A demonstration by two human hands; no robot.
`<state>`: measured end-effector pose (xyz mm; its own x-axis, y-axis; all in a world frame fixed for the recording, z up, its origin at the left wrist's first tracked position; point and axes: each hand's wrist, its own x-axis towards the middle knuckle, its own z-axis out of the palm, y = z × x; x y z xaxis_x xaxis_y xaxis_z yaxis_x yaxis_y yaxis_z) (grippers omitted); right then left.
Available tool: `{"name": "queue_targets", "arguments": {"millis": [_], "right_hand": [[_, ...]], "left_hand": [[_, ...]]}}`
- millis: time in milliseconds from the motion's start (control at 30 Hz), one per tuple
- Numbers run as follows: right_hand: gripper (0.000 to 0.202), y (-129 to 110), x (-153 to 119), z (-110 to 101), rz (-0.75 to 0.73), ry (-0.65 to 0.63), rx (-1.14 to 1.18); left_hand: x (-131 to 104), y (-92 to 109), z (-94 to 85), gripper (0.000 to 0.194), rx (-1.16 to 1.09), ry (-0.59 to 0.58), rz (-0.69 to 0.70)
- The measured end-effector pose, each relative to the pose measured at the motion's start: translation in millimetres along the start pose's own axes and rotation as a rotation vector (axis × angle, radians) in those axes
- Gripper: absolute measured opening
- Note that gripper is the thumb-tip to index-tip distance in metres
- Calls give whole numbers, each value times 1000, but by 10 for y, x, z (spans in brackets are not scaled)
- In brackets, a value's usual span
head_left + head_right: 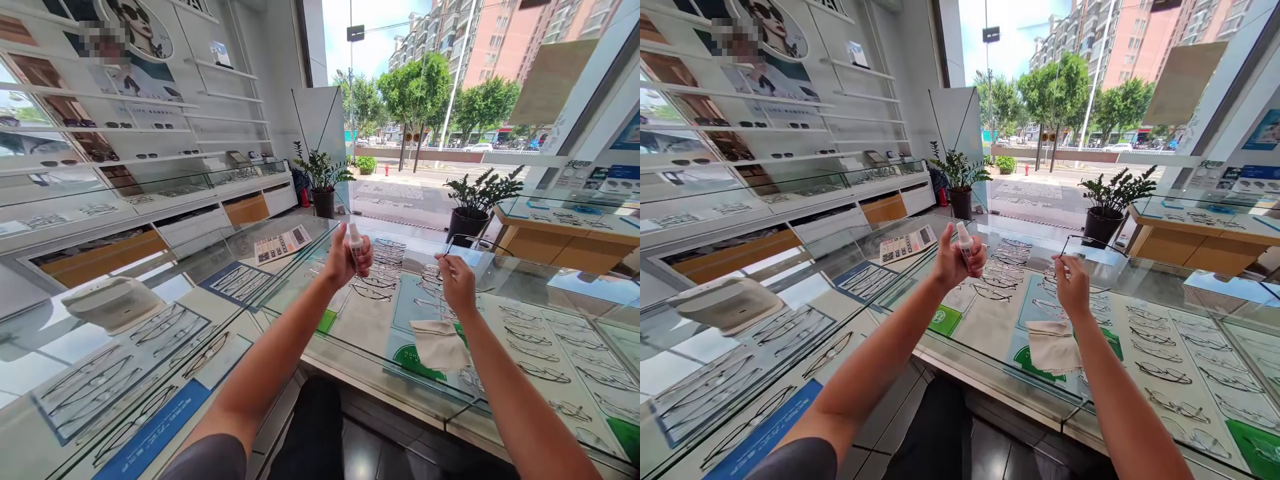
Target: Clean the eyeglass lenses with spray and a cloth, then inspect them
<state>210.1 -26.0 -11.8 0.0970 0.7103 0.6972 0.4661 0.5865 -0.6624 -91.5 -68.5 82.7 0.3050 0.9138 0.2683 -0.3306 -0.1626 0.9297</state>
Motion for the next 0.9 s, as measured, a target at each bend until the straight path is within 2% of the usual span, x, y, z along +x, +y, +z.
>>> {"name": "queue_targets", "arguments": {"millis": [133,233,333,500,900], "right_hand": [[45,-19,16,15,53,-69,121],[46,-62,34,26,88,-125,235],[46,-137,38,37,122,-178,338],[46,-274,-2,65,212,-289,461],[48,-327,-48,121,297,-305,496]], "left_hand": [[421,-150,251,90,-148,-249,-152],[682,-365,332,87,-231,-312,-184],[803,-575,356,88,-285,-259,-163],[773,-786,337,86,-260,-174,-117],[710,-875,369,64,-127,-147,-154]]}}
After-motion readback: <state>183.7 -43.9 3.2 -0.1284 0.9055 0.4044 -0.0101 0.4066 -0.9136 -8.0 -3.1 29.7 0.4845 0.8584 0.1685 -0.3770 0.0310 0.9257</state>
